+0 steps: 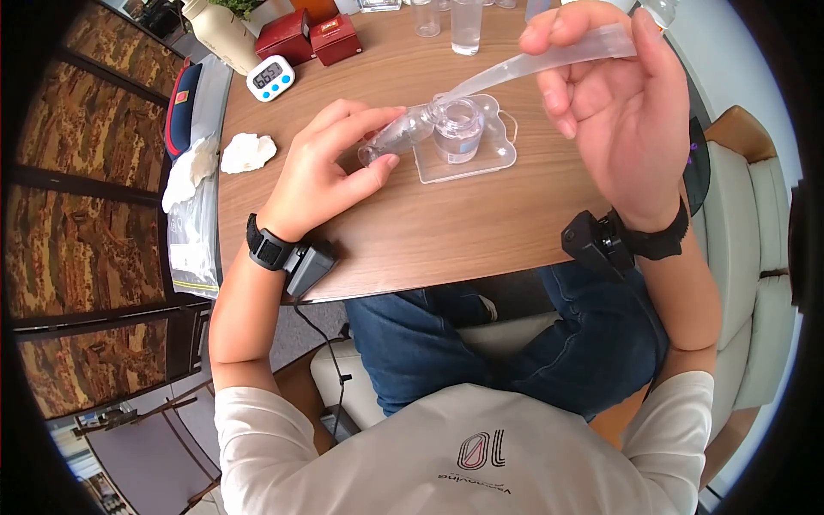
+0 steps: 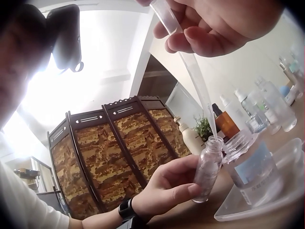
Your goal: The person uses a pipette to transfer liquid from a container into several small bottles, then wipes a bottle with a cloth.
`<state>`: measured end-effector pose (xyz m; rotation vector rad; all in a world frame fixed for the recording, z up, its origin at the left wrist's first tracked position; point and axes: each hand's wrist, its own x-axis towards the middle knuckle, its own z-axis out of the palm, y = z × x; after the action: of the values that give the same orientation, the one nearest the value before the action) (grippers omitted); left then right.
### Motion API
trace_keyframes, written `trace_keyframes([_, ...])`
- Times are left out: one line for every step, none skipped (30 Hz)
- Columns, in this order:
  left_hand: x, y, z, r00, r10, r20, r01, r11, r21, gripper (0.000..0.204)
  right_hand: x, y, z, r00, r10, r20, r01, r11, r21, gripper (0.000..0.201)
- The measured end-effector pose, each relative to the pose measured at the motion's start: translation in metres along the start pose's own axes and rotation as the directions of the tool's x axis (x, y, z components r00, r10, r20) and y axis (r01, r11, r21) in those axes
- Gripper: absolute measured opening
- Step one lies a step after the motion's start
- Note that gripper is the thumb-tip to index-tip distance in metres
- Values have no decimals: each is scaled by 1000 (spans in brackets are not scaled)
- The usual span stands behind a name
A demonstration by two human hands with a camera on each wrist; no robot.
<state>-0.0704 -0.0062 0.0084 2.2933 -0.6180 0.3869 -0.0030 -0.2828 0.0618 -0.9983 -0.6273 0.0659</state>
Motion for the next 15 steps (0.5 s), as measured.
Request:
trace_keyframes([0,-1,0,1000,3,-4,-3,1000,1,43,-1,-4,3,1000,0,1,0,1000,0,57])
trace_keyframes([-1,-2,-1,1000,1,-5,-1,1000,1,43,-1,-11,8,1000,-23,-9,23,999,-30,56])
trace_keyframes([0,-3,-1,1000,19,-6,-19,1000,16,43,-2,-14,11,999,-46,-18,45,997,-61,56])
trace_keyframes([-1,-4,-1,999,35,-7,-34,999,31,43,-1,-12,9,999,-42,-15,41,997,-60,56])
trace_keyframes([-1,-5,-1,1000,30,-9,-30,999,31,43,1,-10,4,994,-110,-9,109,990,-88,55])
trace_keyframes([-1,-5,-1,999,30,-9,-30,999,31,43,2,-7,1,984,-178,-3,177,977,-117,54])
trace_keyframes([-1,-4,-1,999,33,-7,-33,999,31,43,1,-6,2,984,-178,-3,176,977,-117,54])
trace_keyframes([0,-3,-1,999,35,-5,-35,999,30,43,0,-5,5,995,-98,-13,94,982,-162,54])
trace_keyframes([0,0,-1,1000,25,-3,-25,999,21,43,-1,-3,7,999,-19,-28,13,978,-207,54])
trace_keyframes([1,1,-1,1000,15,-1,-15,1000,12,42,-2,0,8,999,-22,-33,15,978,-209,54])
trace_keyframes([1,2,-1,1000,19,3,-20,1000,11,42,-3,7,9,997,80,8,-73,943,-326,50])
trace_keyframes([0,3,-2,1000,12,1,-12,1000,20,42,-3,14,10,982,187,35,-152,885,-440,47])
trace_keyframes([0,3,-2,1000,4,-2,-3,1000,28,43,-4,22,11,974,225,32,-198,909,-366,48])
trace_keyframes([1,2,-2,1000,5,-1,-5,1000,29,43,-4,26,11,974,223,31,-197,910,-366,48])
trace_keyframes([0,1,-2,1000,11,-10,-11,1000,29,42,-4,30,11,968,246,44,-214,909,-357,49])
